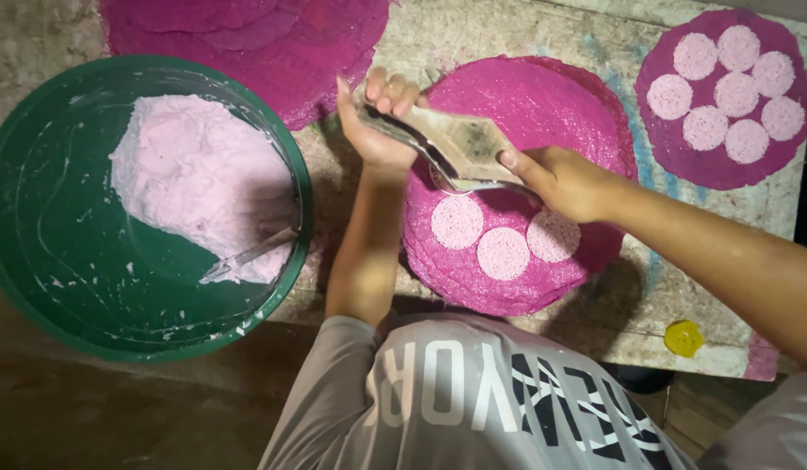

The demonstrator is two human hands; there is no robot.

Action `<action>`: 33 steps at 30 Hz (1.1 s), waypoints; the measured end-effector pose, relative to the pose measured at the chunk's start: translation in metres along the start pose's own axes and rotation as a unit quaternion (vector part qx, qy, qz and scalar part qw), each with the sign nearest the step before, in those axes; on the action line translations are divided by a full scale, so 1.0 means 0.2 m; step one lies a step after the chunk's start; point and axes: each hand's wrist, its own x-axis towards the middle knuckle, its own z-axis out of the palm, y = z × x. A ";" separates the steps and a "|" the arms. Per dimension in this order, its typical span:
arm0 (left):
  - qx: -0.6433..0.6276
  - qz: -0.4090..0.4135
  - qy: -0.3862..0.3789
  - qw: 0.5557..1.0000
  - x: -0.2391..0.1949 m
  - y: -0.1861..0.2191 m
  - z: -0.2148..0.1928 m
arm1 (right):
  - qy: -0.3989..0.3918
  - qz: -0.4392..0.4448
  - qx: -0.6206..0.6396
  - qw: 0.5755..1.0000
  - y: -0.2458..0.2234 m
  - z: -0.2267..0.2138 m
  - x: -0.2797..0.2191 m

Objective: The person uses a circular metal cutter and a wooden stick to press pink paste into a pink glittery mat, forming multiple small round shapes. They repeatedly fill the cutter with paste from a green bowl, press it into the mat, and remove the cutter to leave the formed circles.

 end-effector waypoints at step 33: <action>0.035 -0.008 0.209 0.977 0.22 -0.13 0.01 | 0.175 -0.037 -0.003 0.984 0.12 0.03 0.08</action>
